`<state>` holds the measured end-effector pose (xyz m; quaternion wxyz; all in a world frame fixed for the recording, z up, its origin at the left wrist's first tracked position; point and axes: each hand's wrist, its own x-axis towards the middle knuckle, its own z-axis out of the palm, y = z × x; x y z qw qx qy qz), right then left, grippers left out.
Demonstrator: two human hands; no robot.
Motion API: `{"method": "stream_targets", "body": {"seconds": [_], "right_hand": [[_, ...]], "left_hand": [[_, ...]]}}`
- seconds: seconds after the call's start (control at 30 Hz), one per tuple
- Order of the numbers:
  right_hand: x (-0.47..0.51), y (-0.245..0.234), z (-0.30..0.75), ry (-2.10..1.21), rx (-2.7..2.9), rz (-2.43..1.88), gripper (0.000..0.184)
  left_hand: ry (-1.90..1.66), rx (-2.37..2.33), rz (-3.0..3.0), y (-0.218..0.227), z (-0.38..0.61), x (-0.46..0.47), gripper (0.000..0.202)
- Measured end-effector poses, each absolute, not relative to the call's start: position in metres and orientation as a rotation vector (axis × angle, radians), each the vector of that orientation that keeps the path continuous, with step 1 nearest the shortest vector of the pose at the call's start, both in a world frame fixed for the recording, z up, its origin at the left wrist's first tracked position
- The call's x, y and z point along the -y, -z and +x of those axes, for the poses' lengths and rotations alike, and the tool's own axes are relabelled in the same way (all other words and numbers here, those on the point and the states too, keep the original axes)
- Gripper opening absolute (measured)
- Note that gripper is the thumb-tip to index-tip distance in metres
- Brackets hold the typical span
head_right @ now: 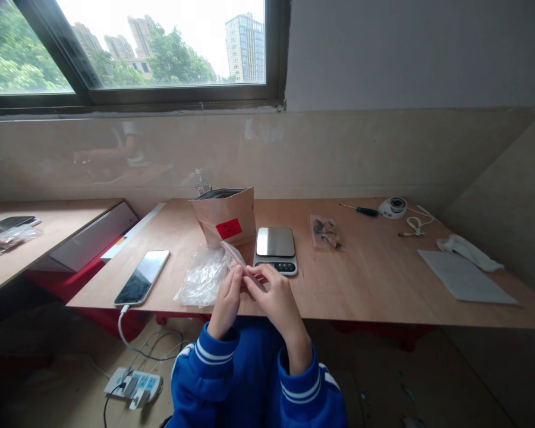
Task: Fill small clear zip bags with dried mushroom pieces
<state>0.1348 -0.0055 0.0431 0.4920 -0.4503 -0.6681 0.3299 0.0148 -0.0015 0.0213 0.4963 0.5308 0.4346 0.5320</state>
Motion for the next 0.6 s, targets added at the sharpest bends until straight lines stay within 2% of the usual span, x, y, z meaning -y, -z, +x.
{"method": "stream_targets", "body": {"seconds": [0.3,0.6], "right_hand": [[0.009,-0.052,0.137,-0.837,1.574,-1.148,0.019],[0.013,-0.048,0.149,-0.878,1.502,-1.125,0.017]], "left_hand": [[-1.222,-1.099,1.478,-0.025,0.012,0.001,0.028],[-1.189,-1.14,1.556,-0.029,0.018,0.009,0.033]]}}
